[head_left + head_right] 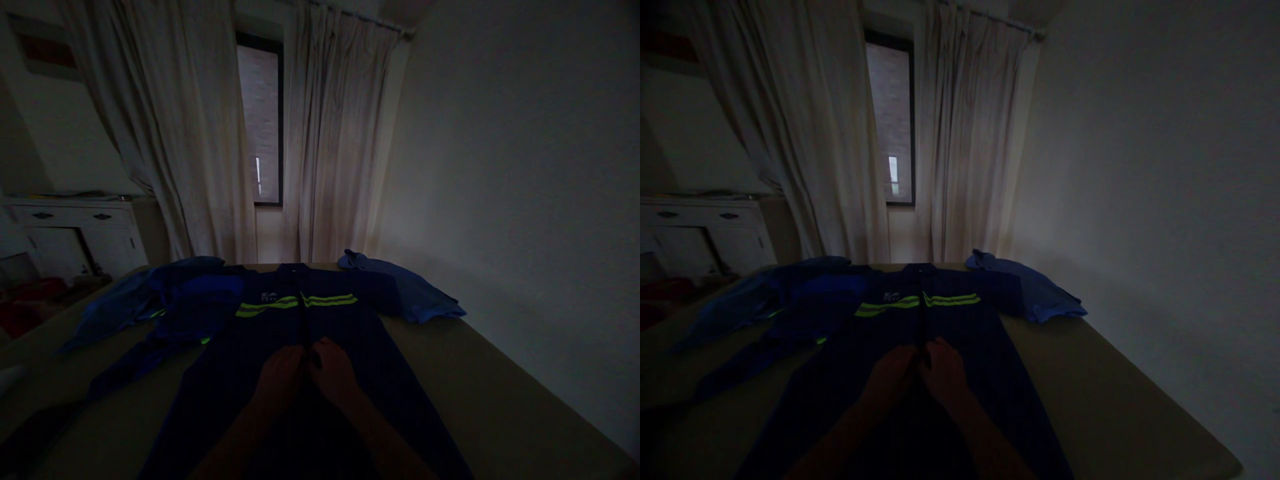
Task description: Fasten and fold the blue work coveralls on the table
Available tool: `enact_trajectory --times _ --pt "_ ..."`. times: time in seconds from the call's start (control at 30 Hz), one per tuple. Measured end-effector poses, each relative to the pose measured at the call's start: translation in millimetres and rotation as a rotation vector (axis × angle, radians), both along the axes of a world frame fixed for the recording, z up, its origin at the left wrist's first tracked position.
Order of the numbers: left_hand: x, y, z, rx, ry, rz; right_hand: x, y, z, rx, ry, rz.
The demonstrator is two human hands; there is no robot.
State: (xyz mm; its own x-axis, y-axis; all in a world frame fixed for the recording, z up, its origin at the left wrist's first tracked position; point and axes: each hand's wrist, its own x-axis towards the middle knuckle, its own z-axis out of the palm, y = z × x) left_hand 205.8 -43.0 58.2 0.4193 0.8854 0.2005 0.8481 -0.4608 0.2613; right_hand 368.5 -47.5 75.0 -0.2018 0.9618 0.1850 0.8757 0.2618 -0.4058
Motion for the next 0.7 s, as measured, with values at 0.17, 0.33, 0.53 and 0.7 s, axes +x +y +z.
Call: enact_trajectory --times 0.17,0.33,0.53,0.7 --pt "1.4 -0.5 -2.4 -0.008 0.006 0.004 -4.3 -3.2 3.5 -0.037 -0.119 -0.033" --pt "1.5 0.5 -2.4 -0.007 0.017 -0.002 -7.3 -7.2 6.1 -0.009 -0.213 -0.029" --pt "-1.2 0.0 -1.3 0.003 -0.003 -0.044 -7.6 -9.2 9.7 -0.031 -0.222 -0.04" --pt "-0.6 -2.2 3.3 -0.014 -0.005 -0.018 -4.2 -6.5 5.4 -0.042 -0.152 -0.009"
